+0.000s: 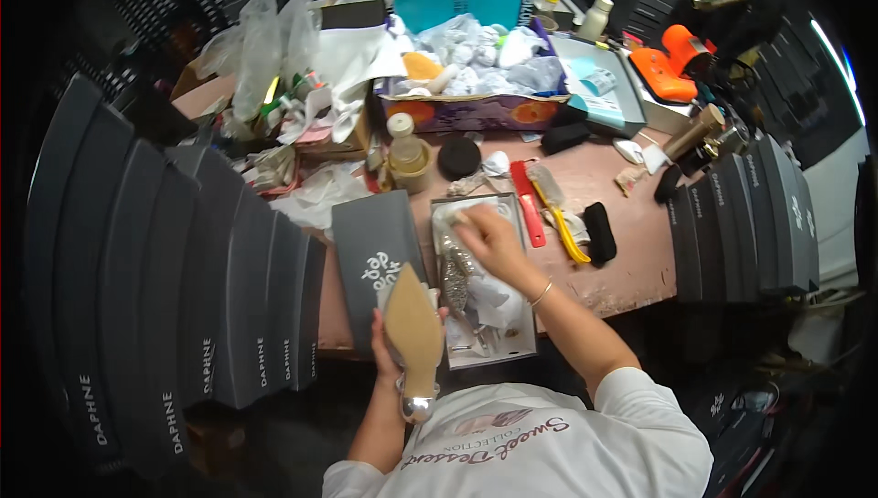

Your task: Inspecting, cleaning with a brush, and packing glittery high-heeled shoes into boxes.

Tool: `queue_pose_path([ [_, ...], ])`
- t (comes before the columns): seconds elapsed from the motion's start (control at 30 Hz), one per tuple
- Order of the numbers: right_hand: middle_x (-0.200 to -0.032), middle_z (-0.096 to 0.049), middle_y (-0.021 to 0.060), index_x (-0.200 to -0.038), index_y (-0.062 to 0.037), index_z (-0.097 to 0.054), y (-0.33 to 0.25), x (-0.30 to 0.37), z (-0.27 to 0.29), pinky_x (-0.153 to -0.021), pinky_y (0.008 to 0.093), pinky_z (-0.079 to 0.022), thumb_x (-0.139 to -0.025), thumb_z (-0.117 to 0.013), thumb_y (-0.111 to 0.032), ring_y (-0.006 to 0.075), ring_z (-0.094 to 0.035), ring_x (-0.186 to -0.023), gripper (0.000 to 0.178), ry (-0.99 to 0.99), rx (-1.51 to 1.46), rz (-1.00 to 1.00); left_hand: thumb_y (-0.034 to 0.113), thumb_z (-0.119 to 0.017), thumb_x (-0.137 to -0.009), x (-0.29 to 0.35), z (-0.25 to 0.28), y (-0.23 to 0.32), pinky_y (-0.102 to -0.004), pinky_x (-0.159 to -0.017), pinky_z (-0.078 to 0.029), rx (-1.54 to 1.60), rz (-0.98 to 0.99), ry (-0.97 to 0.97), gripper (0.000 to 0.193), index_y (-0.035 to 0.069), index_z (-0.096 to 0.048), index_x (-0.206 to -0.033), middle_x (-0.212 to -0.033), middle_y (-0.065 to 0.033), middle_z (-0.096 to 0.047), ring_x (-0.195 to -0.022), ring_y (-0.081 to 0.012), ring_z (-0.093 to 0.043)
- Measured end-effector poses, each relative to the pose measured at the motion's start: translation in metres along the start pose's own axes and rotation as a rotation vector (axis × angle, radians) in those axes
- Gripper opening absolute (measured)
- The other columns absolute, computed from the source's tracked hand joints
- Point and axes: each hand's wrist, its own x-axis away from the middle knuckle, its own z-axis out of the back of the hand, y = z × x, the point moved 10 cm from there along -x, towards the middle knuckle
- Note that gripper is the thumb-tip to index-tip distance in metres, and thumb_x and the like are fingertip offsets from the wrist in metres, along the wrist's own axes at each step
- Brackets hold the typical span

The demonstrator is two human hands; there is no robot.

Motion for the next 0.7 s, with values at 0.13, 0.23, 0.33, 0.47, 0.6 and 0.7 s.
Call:
queue_pose_path([
  [0.13,-0.093,-0.058,0.0141,-0.106,-0.0030,-0.063,-0.054,-0.082,0.020,-0.071,0.0364,-0.048,-0.083,-0.063,-0.008,0.0307,-0.060,-0.081,0.024,0.088,0.112,0.306,0.062,-0.046,-0.087,-0.004,-0.012,-0.006,-0.0489,-0.089,-0.052,-0.023,0.043,-0.030,0.082,0.000,-0.032,-0.140,-0.137,-0.0221,-0.041,-0.117,-0.0397,-0.052],
  [0.23,-0.095,-0.058,0.0135,-0.111,-0.0103,-0.062,-0.069,-0.134,-0.001,-0.073,0.0390,-0.049,-0.081,-0.063,-0.011,0.0322,-0.060,-0.085,0.030,0.075,0.314,0.441,0.062,-0.046,-0.087,-0.008,-0.017,-0.002,-0.0491,-0.092,-0.051,-0.097,0.008,0.003,0.083,0.000,-0.032,-0.140,-0.136,-0.0215,-0.042,-0.119,-0.0399,-0.050],
  [0.33,-0.104,-0.058,0.0135,-0.113,-0.0122,-0.063,-0.051,-0.166,-0.040,-0.076,0.0374,-0.050,-0.080,-0.068,-0.015,0.0326,-0.060,-0.090,0.033,-0.029,0.527,0.415,0.062,-0.046,-0.087,-0.011,-0.017,0.006,-0.0488,-0.093,-0.050,-0.115,-0.013,-0.019,0.082,0.001,-0.033,-0.140,-0.136,-0.0214,-0.042,-0.120,-0.0389,-0.049],
  [0.47,-0.119,-0.054,0.0148,-0.116,-0.0131,-0.060,-0.019,-0.161,-0.049,-0.083,0.0384,-0.049,-0.079,-0.070,-0.016,0.0350,-0.059,-0.100,0.039,0.037,0.412,0.424,0.063,-0.047,-0.085,-0.017,-0.011,0.016,-0.0460,-0.085,-0.054,-0.144,-0.031,-0.080,0.085,0.000,-0.031,-0.141,-0.137,-0.0241,-0.041,-0.109,-0.0359,-0.057],
  [0.6,-0.117,-0.056,0.0159,-0.118,-0.0126,-0.059,0.001,-0.163,-0.055,-0.087,0.0370,-0.049,-0.077,-0.071,-0.009,0.0350,-0.058,-0.103,0.043,0.031,0.291,0.349,0.063,-0.051,-0.082,-0.010,-0.020,0.024,-0.0420,-0.082,-0.055,-0.118,-0.075,-0.083,0.090,0.001,-0.029,-0.142,-0.131,-0.0278,-0.045,-0.105,-0.0337,-0.058],
  [0.7,-0.116,-0.055,0.0162,-0.120,-0.0148,-0.057,-0.003,-0.162,-0.050,-0.085,0.0402,-0.049,-0.078,-0.070,-0.012,0.0374,-0.058,-0.102,0.045,0.057,0.255,0.407,0.063,-0.054,-0.080,0.002,-0.020,0.023,-0.0410,-0.085,-0.053,-0.130,-0.049,-0.115,0.092,0.001,-0.029,-0.142,-0.127,-0.0284,-0.048,-0.107,-0.0337,-0.058],
])
